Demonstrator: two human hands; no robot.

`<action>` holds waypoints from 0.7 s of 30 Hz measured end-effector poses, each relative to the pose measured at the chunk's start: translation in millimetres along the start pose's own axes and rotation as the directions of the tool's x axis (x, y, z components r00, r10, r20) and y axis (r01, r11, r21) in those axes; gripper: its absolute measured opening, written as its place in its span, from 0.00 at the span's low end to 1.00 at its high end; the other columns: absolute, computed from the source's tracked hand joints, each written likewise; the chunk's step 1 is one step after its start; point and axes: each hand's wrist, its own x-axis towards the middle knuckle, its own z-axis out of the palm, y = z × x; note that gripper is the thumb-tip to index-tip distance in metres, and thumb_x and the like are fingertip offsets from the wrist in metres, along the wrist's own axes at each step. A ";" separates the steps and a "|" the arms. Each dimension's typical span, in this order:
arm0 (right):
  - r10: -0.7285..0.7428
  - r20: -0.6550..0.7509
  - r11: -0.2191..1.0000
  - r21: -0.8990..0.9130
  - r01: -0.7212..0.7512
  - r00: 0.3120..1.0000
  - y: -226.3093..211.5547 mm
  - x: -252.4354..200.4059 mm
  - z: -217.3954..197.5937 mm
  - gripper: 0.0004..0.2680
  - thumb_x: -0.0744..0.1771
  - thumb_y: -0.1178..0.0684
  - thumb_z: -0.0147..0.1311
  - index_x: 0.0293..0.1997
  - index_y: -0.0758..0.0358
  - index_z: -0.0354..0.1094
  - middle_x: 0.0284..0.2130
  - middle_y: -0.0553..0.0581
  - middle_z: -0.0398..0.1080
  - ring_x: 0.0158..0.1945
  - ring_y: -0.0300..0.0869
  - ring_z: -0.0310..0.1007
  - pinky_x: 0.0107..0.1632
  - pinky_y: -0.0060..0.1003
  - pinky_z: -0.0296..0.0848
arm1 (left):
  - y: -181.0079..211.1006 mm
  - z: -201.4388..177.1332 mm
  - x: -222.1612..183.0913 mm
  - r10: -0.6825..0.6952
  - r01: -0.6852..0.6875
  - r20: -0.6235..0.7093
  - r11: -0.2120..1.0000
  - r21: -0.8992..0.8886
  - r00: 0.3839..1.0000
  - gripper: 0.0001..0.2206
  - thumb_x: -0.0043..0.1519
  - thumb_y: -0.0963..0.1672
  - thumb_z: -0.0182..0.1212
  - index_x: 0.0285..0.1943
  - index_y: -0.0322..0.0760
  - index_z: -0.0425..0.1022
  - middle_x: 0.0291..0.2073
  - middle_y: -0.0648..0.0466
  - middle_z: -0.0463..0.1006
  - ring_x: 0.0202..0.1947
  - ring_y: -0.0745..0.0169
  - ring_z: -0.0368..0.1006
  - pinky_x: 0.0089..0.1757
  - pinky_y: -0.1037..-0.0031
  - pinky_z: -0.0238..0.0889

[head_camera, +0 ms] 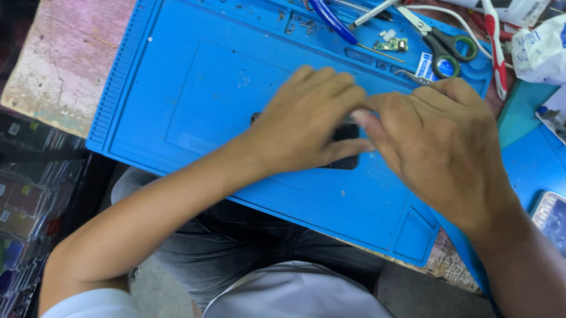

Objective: The person disassembles a mobile phone by hand and using a screwdriver and tweezers. They remove the back cover, unscrew internal screws, and carefully lift out the motherboard and other electronic parts one at a time on a blue mat.

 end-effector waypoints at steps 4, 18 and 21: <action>-0.073 -0.069 0.990 0.112 0.081 0.995 4.5 4.7 -5.5 0.12 0.62 0.60 0.60 0.48 0.71 0.69 0.28 0.56 0.72 0.32 0.49 0.73 0.40 0.44 0.67 | 6.2 -27.4 -28.9 -0.077 0.071 0.117 0.996 0.056 0.990 0.30 0.49 0.55 0.77 0.52 0.35 0.73 0.45 0.46 0.71 0.47 0.43 0.66 0.47 0.56 0.56; 0.062 0.046 0.989 0.134 -0.068 0.997 9.8 1.4 -11.0 0.10 0.68 0.58 0.60 0.54 0.62 0.71 0.31 0.56 0.75 0.37 0.49 0.76 0.46 0.45 0.71 | 5.2 -22.9 -43.8 -0.103 0.091 0.127 0.991 0.093 0.987 0.33 0.50 0.54 0.77 0.60 0.34 0.72 0.53 0.45 0.70 0.53 0.43 0.64 0.51 0.56 0.55; 0.049 0.020 0.987 0.149 -0.052 0.999 10.0 1.8 -12.5 0.12 0.65 0.56 0.63 0.52 0.67 0.71 0.31 0.58 0.75 0.36 0.51 0.75 0.44 0.46 0.70 | 3.8 -20.7 -43.4 -0.108 0.097 0.132 0.992 0.086 0.985 0.33 0.49 0.54 0.77 0.60 0.34 0.72 0.53 0.45 0.70 0.53 0.43 0.64 0.51 0.56 0.55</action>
